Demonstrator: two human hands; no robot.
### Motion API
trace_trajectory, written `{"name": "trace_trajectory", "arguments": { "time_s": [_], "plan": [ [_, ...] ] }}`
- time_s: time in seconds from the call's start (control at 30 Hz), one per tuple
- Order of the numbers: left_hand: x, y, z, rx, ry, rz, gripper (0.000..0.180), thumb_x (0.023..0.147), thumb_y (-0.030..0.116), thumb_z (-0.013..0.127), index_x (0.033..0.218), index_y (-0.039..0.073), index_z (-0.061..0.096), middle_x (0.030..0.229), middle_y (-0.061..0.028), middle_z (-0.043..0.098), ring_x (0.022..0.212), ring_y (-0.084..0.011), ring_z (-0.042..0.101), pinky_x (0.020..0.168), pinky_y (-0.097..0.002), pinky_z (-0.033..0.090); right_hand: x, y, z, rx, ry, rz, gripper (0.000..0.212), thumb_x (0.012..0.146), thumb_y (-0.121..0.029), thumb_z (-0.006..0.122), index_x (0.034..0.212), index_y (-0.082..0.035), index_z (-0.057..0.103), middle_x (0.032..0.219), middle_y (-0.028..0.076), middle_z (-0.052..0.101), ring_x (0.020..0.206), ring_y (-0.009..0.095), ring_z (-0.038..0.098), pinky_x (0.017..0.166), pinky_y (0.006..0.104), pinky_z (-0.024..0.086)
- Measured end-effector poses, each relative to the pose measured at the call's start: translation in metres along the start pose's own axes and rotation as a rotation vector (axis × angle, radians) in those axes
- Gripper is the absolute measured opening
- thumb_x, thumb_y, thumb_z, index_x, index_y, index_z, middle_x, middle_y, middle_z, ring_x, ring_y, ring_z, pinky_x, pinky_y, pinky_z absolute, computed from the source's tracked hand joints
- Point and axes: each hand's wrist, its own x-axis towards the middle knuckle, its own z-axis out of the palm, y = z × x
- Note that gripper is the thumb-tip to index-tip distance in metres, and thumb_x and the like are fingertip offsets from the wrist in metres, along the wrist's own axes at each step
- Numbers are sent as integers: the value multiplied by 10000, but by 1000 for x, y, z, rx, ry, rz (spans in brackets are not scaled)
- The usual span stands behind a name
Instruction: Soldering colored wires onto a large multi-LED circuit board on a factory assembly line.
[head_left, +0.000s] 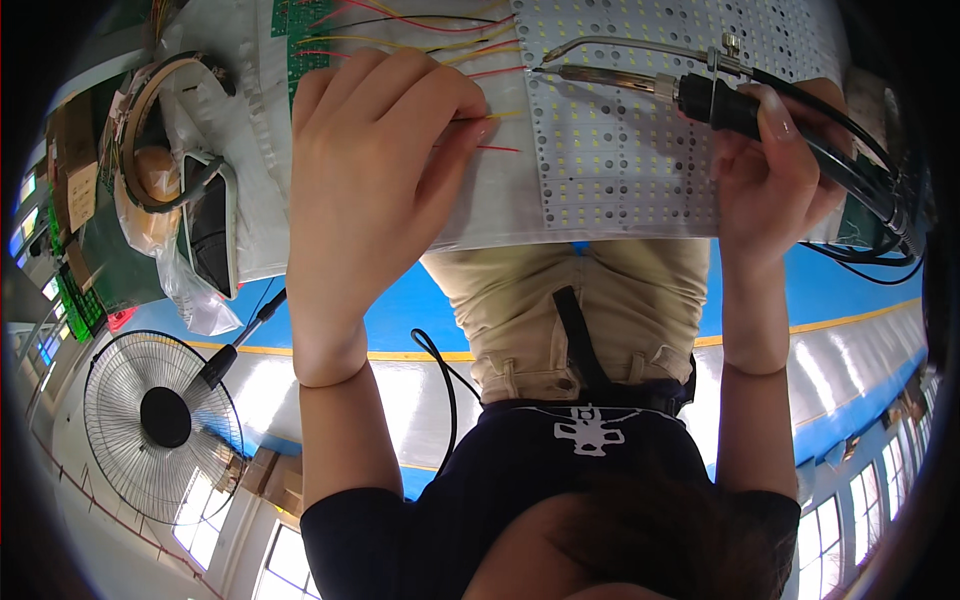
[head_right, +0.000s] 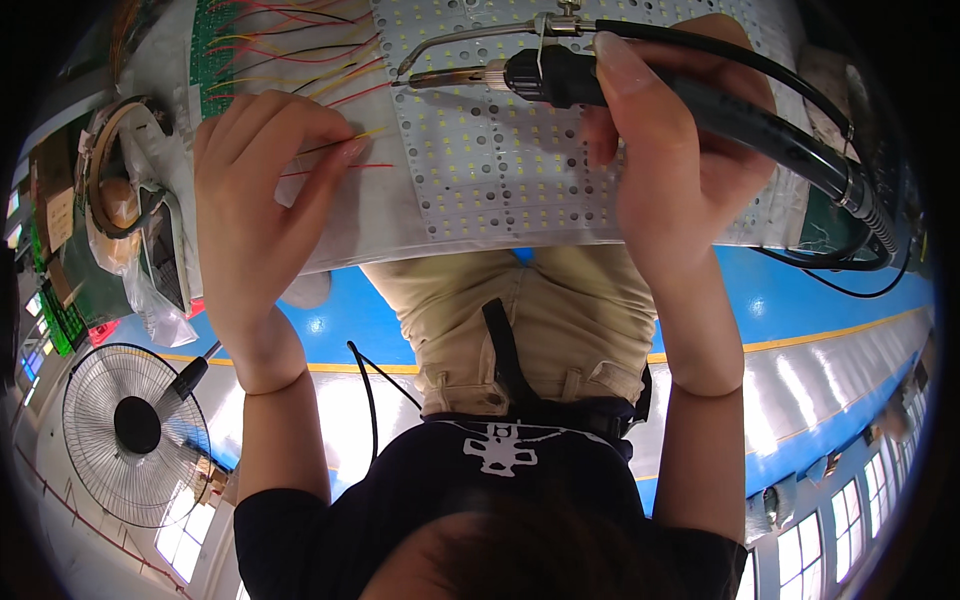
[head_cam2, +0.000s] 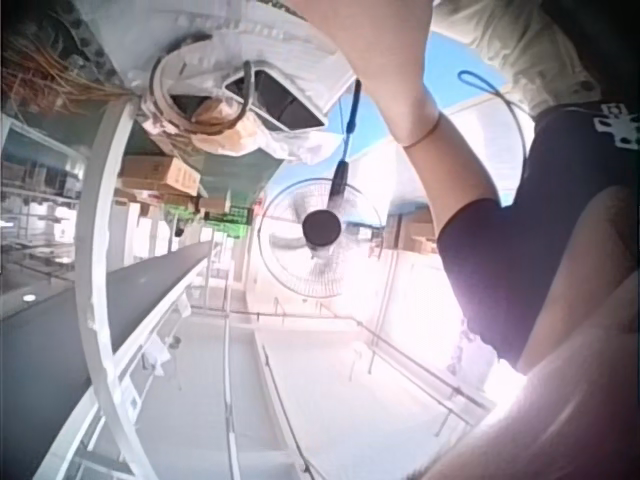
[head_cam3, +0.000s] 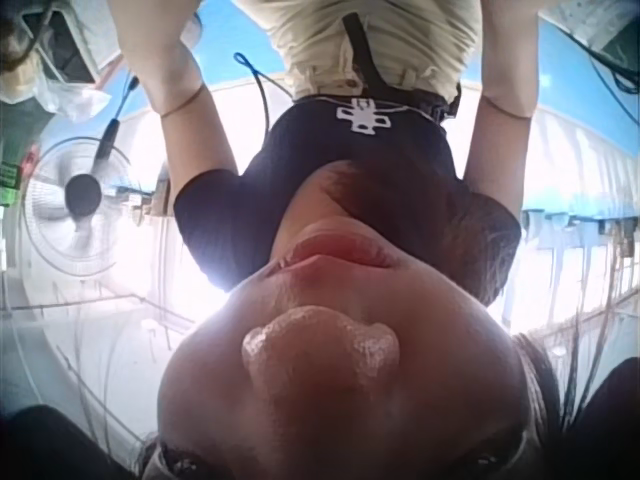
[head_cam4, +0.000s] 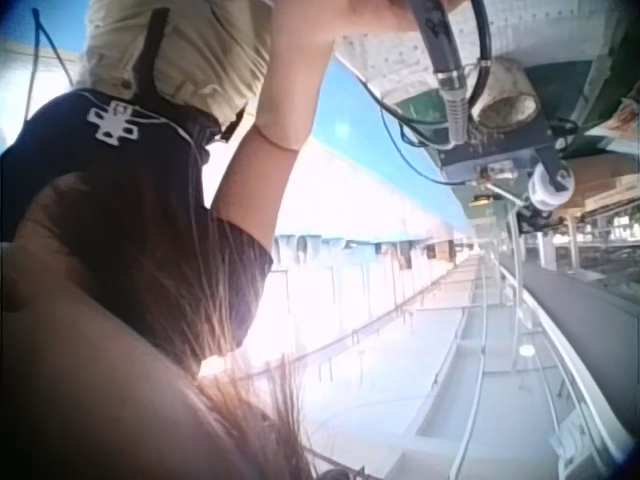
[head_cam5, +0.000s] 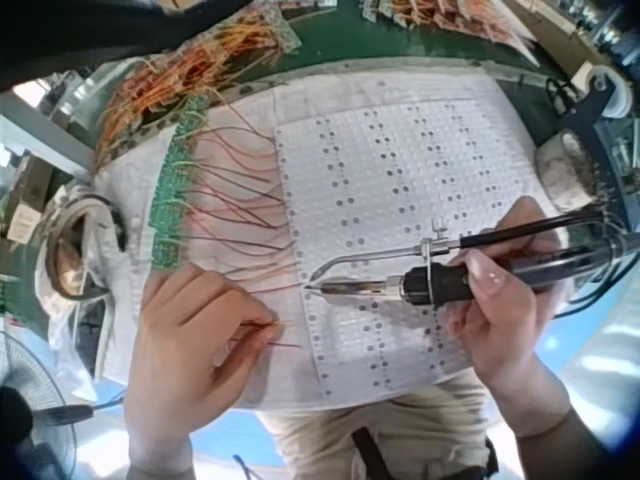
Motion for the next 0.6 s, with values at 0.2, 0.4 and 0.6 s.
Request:
{"name": "trace_trajectory", "arguments": {
  "time_s": [0.2, 0.4, 0.6],
  "plan": [
    [-2, 5, 10, -149, 60, -84, 69, 729, 20, 657, 778, 27, 609, 769, -49, 602, 695, -200, 561, 665, -295, 396, 1, -2, 2, -45, -3, -1, 134, 769, -45, 668, 795, 45, 572, 578, 81, 546, 419, 113, 501, 383, 229, 375],
    [-5, 6, 23, -208, 188, -151, 76, 754, -42, 626, 820, -6, 616, 785, -77, 604, 710, -192, 599, 651, -268, 486, -3, 0, 1, -244, -28, -9, 106, 822, -80, 502, 857, 16, 529, 673, 114, 545, 430, 155, 472, 396, 246, 401],
    [0, 10, 30, -249, 265, -146, 131, 734, -75, 640, 831, 13, 631, 788, -75, 615, 693, -185, 619, 619, -258, 494, 0, 3, -1, -89, -18, 19, 75, 808, -42, 546, 848, 16, 522, 648, 118, 562, 419, 163, 501, 396, 271, 433]
  ]
}}
